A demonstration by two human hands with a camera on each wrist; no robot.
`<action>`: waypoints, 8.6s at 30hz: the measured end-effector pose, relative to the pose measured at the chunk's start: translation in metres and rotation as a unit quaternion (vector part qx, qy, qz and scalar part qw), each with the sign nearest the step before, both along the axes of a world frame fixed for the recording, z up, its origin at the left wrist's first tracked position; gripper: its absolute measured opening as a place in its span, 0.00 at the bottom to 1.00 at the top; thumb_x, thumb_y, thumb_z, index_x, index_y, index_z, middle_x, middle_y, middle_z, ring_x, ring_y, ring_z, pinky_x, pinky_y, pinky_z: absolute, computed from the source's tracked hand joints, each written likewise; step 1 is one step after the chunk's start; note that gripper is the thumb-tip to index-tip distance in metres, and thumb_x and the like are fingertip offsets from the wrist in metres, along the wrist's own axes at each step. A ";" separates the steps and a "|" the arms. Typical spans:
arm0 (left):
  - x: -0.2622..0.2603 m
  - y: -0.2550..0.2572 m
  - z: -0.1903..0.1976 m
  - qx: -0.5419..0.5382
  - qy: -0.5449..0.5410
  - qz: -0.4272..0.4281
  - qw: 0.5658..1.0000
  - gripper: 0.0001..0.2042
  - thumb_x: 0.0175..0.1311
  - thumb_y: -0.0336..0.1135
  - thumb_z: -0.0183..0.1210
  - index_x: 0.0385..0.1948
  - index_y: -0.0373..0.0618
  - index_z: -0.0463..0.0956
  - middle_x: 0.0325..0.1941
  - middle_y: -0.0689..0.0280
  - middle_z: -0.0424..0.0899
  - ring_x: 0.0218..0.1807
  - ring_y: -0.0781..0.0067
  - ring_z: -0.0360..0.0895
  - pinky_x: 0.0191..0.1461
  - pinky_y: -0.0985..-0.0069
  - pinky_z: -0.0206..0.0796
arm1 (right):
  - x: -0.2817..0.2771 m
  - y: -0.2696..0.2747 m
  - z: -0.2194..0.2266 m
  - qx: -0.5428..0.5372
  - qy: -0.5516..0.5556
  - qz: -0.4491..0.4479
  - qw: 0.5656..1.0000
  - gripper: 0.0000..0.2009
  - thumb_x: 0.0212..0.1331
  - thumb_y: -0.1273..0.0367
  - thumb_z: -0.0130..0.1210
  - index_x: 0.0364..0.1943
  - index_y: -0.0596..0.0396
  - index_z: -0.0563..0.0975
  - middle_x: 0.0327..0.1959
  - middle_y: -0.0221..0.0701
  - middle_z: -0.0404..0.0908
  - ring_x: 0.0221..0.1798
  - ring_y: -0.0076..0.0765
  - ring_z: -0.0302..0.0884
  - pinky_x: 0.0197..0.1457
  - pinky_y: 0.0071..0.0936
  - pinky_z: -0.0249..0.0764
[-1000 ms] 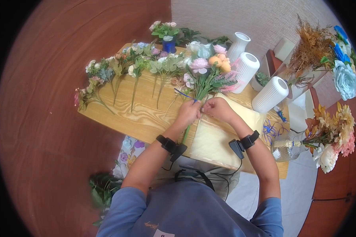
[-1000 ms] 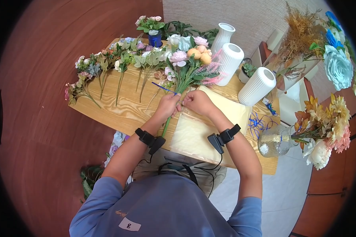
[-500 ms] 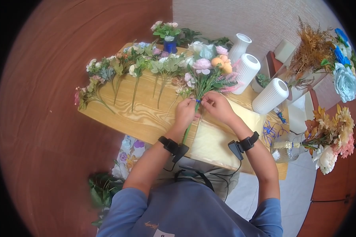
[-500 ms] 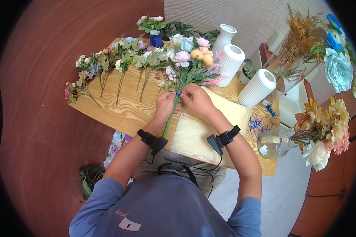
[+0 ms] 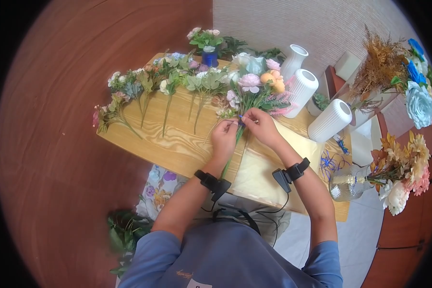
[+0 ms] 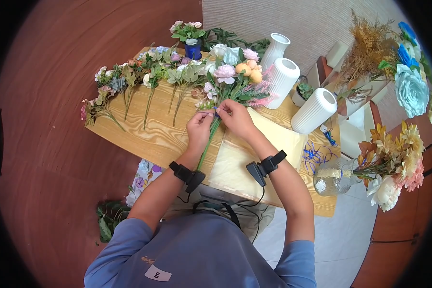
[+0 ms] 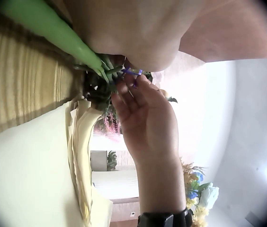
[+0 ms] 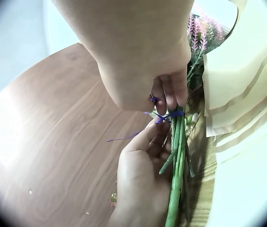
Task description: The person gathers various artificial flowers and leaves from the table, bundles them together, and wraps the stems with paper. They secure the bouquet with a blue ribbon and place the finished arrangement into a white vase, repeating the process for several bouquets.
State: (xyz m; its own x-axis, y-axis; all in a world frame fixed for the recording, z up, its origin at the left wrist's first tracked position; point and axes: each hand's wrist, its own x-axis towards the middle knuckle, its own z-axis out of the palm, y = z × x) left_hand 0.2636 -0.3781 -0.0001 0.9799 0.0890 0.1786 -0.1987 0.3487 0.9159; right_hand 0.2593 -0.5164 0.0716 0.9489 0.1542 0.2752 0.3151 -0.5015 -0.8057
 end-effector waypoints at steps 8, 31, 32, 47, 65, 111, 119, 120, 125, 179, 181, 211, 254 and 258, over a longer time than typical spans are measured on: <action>0.007 0.009 0.010 -0.033 -0.002 -0.038 0.999 0.05 0.62 0.23 0.55 0.37 0.34 0.75 0.33 0.66 0.80 0.32 0.84 0.76 0.36 0.87 0.67 | 0.007 0.002 -0.002 0.002 0.008 0.009 1.000 0.07 0.59 0.69 0.56 0.32 0.59 0.74 0.28 0.33 0.77 0.30 0.29 0.75 0.37 0.27 0.72; 0.031 0.055 0.087 0.530 -0.303 -0.068 0.789 0.19 0.49 0.23 0.57 0.47 0.38 0.76 0.47 0.52 0.80 0.46 0.50 0.76 0.48 0.65 0.70 | 0.012 0.000 -0.007 0.027 0.023 0.028 0.999 0.07 0.60 0.70 0.56 0.33 0.59 0.73 0.26 0.30 0.76 0.30 0.24 0.73 0.36 0.25 0.71; 0.025 0.052 0.089 0.535 -0.300 -0.062 0.788 0.21 0.50 0.23 0.56 0.50 0.39 0.73 0.49 0.52 0.79 0.46 0.48 0.76 0.49 0.64 0.70 | 0.012 0.000 -0.007 0.028 0.025 0.029 0.999 0.07 0.60 0.70 0.56 0.33 0.59 0.73 0.26 0.30 0.76 0.30 0.24 0.73 0.36 0.25 0.71; 0.027 0.047 0.080 0.517 -0.154 -0.148 0.829 0.18 0.53 0.27 0.55 0.49 0.36 0.72 0.36 0.47 0.81 0.36 0.54 0.80 0.40 0.65 0.70 | 0.018 0.000 -0.012 0.027 0.050 0.036 0.998 0.06 0.62 0.71 0.55 0.34 0.59 0.72 0.27 0.28 0.76 0.30 0.20 0.72 0.34 0.22 0.70; 0.022 0.037 0.043 0.478 -0.288 0.039 0.829 0.07 0.49 0.25 0.57 0.31 0.37 0.73 0.25 0.53 0.74 0.29 0.49 0.73 0.33 0.59 0.65 | 0.018 0.006 -0.008 -0.001 0.040 0.037 0.999 0.07 0.61 0.69 0.55 0.34 0.59 0.73 0.28 0.28 0.77 0.31 0.21 0.74 0.36 0.22 0.72; 0.034 0.036 0.035 0.139 0.115 -0.184 0.966 0.02 0.53 0.25 0.58 0.24 0.38 0.78 0.19 0.70 0.75 0.21 0.82 0.68 0.25 0.79 0.58 | 0.031 0.004 -0.028 0.167 0.045 0.011 0.985 0.07 0.54 0.74 0.52 0.37 0.60 0.70 0.25 0.33 0.76 0.28 0.30 0.74 0.33 0.29 0.70; 0.051 0.048 0.040 0.025 0.254 -0.309 0.916 0.06 0.55 0.25 0.55 0.20 0.46 0.71 0.13 0.79 0.60 0.13 0.86 0.53 0.18 0.84 0.45 | 0.009 -0.004 -0.024 0.112 0.030 0.051 0.992 0.05 0.54 0.75 0.56 0.34 0.59 0.73 0.35 0.31 0.74 0.37 0.24 0.74 0.41 0.21 0.73; 0.053 0.049 0.039 0.011 0.269 -0.330 0.905 0.06 0.55 0.26 0.54 0.19 0.47 0.70 0.13 0.79 0.60 0.14 0.85 0.54 0.18 0.83 0.46 | 0.005 -0.003 -0.022 0.089 -0.014 0.057 0.994 0.06 0.52 0.74 0.58 0.32 0.58 0.75 0.36 0.31 0.73 0.37 0.24 0.74 0.41 0.21 0.73; 0.052 0.048 0.037 -0.001 0.294 -0.351 0.889 0.08 0.57 0.29 0.53 0.19 0.49 0.67 0.14 0.79 0.60 0.14 0.85 0.55 0.18 0.83 0.47 | 0.000 0.003 -0.018 0.011 -0.086 0.055 0.995 0.08 0.47 0.73 0.64 0.30 0.58 0.77 0.35 0.33 0.71 0.36 0.30 0.74 0.39 0.24 0.72; 0.038 0.063 0.026 0.423 -0.078 -0.114 0.895 0.10 0.58 0.35 0.62 0.22 0.38 0.74 0.17 0.69 0.70 0.22 0.79 0.64 0.28 0.76 0.60 | 0.006 -0.001 -0.014 0.372 0.377 -0.048 0.847 0.06 0.61 0.72 0.44 0.26 0.53 0.66 0.19 0.23 0.64 0.18 0.21 0.63 0.24 0.30 0.78; 0.038 0.063 0.026 0.450 -0.069 -0.116 0.883 0.11 0.57 0.36 0.62 0.22 0.38 0.75 0.18 0.67 0.71 0.22 0.78 0.65 0.29 0.75 0.61 | 0.006 0.002 -0.012 0.348 0.373 -0.082 0.856 0.07 0.62 0.71 0.45 0.26 0.53 0.66 0.19 0.24 0.64 0.18 0.21 0.64 0.24 0.30 0.79; 0.039 0.067 0.038 0.325 -0.033 -0.190 0.926 0.10 0.62 0.33 0.57 0.37 0.36 0.81 0.27 0.63 0.82 0.29 0.79 0.76 0.35 0.78 0.68 | 0.000 0.028 0.008 0.426 0.319 -0.018 0.847 0.15 0.63 0.63 0.57 0.23 0.47 0.65 0.15 0.19 0.63 0.12 0.16 0.57 0.14 0.18 0.57; 0.003 0.041 0.085 0.093 -0.073 -0.257 0.959 0.10 0.72 0.34 0.45 0.51 0.45 0.65 0.24 0.77 0.64 0.22 0.88 0.60 0.24 0.87 0.56 | 0.029 0.012 0.084 0.260 0.243 0.148 0.923 0.16 0.57 0.57 0.63 0.26 0.56 0.75 0.15 0.23 0.69 0.13 0.17 0.60 0.15 0.18 0.56; 0.013 0.046 0.085 0.118 -0.065 -0.307 0.942 0.08 0.72 0.35 0.46 0.47 0.44 0.66 0.26 0.74 0.67 0.24 0.86 0.64 0.27 0.84 0.60 | 0.028 0.012 0.082 0.242 0.216 0.149 0.934 0.16 0.57 0.58 0.63 0.24 0.56 0.76 0.15 0.23 0.70 0.13 0.16 0.59 0.15 0.18 0.54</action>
State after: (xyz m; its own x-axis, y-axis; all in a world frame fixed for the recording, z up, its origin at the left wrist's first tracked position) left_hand 0.2765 -0.3319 0.0846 0.8024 -0.5446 0.2440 -0.1407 0.2246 0.9642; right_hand 0.2872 -0.5047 0.1533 0.9223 0.3861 -0.0182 -0.0247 0.0117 -0.9996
